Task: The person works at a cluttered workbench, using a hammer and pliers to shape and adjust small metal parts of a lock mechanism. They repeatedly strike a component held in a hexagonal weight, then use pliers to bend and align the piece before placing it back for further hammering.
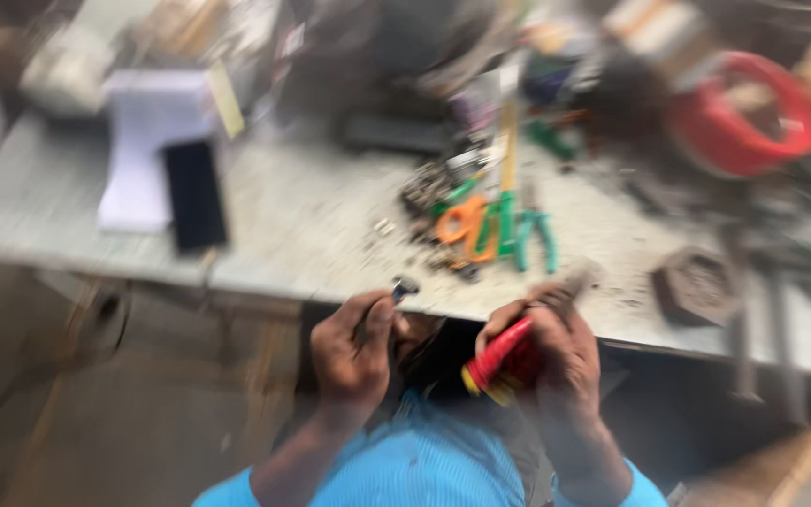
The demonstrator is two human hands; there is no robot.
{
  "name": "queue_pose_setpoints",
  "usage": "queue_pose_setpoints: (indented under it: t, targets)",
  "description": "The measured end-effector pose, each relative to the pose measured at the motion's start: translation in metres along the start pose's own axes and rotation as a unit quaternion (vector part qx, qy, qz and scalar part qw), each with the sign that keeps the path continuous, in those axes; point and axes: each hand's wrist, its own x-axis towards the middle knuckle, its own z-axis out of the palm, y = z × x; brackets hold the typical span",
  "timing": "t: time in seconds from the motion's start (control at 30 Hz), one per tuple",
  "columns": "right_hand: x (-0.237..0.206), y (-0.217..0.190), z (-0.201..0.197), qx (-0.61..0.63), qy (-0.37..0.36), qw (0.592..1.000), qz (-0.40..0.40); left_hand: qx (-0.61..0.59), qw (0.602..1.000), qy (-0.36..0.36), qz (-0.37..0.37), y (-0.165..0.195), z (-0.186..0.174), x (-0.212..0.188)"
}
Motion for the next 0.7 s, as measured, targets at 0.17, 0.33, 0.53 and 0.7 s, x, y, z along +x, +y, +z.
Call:
queue_pose_setpoints:
  t: [0.17,0.33,0.53,0.7]
  targets:
    - [0.004,-0.032,0.035,-0.169,-0.039,0.980,0.101,0.069,0.997,0.029,0.033,0.021,-0.018,0.004]
    - [0.006,0.005,0.020,-0.060,-0.035,0.996,0.059,0.088,0.995,0.037,0.031,0.023,-0.022,0.008]
    - [-0.002,0.035,0.014,-0.114,-0.146,0.936,0.300,0.139,0.984,0.037,0.102,0.015,-0.028,0.011]
    - [0.008,0.031,0.024,-0.064,-0.228,0.906,0.351,0.161,0.980,0.020,0.120,0.011,-0.031,0.015]
